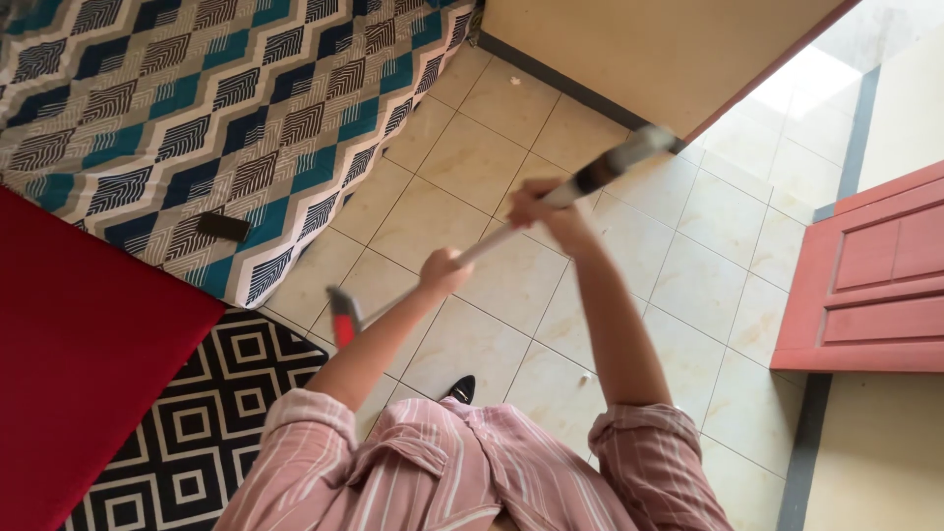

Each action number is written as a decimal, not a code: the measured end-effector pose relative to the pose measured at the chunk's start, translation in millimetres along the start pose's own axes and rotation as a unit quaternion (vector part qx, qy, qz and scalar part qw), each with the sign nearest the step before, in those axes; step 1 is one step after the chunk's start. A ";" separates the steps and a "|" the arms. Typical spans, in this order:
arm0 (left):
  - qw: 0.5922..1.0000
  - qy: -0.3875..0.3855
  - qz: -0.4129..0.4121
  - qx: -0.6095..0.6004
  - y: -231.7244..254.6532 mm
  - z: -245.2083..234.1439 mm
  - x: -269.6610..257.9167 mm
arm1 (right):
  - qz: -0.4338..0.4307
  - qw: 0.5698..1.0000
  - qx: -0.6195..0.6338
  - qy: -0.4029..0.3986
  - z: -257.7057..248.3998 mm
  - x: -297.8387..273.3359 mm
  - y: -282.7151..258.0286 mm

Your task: Sweeping scraps of paper from a tiled floor into a pile using a broom.

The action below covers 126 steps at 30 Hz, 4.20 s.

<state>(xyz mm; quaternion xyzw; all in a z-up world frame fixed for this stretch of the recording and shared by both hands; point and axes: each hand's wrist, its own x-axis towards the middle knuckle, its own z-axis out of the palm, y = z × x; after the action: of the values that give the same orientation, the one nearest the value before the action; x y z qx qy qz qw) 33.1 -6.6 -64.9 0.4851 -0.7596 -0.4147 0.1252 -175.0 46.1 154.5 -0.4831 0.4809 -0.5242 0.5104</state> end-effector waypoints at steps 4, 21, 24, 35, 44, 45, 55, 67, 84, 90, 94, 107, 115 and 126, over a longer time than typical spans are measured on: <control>0.998 -0.009 -0.060 -0.014 -37.4 26.4 -7.5 | 0.030 0.998 -0.046 -0.037 23.0 -5.7 18.5; 0.907 -0.001 0.243 -0.343 88.2 137.6 84.5 | -0.012 0.937 -0.347 0.039 -16.0 -28.0 -10.7; 0.891 0.066 0.346 -0.286 106.4 122.1 84.5 | -0.036 0.943 -0.326 0.050 -17.7 -29.0 -35.7; 0.995 -0.059 0.076 -0.024 81.7 -21.5 63.6 | -0.090 0.991 -0.088 0.048 -22.4 1.0 -76.5; 0.990 -0.068 -0.053 0.111 -89.1 -49.4 116.3 | -0.016 0.997 -0.069 0.001 39.0 92.0 79.4; 0.991 -0.058 -0.054 0.112 -98.6 -47.4 125.3 | -0.023 0.995 -0.091 -0.017 43.3 97.0 84.1; 0.991 -0.077 0.050 -0.096 -14.9 29.1 183.5 | 0.034 0.955 -0.291 0.044 36.1 105.3 -3.1; 0.965 -0.117 0.146 -0.185 75.1 -13.8 171.8 | 0.134 0.939 -0.304 0.090 20.4 115.1 -54.4; 0.999 0.002 0.029 0.017 -104.1 -74.8 213.1 | 0.030 0.996 -0.052 0.071 27.8 206.3 50.8; 0.996 0.024 0.072 0.038 -100.8 -69.2 231.2 | 0.008 0.997 -0.055 0.048 34.9 209.4 52.7; 0.995 0.025 0.083 -0.054 -67.0 -51.1 249.7 | 0.013 0.985 -0.161 0.055 31.3 211.1 26.0; 0.933 -0.057 0.204 -0.290 15.4 34.7 307.3 | 0.043 0.940 -0.335 0.049 -6.8 218.5 -25.2; 0.981 -0.053 0.132 -0.131 114.3 -60.3 267.7 | -0.089 0.973 -0.207 0.057 -63.2 200.0 -108.9; 0.994 -0.013 -0.002 0.105 -31.5 -39.2 323.8 | -0.016 0.997 -0.073 0.002 -92.7 262.3 56.9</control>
<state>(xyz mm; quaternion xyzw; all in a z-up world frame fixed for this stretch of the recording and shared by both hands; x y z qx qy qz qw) -85.0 -304.6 -132.8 0.4915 -0.7997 -0.3392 0.0625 -266.6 -216.1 95.3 -0.5257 0.5108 -0.4966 0.4648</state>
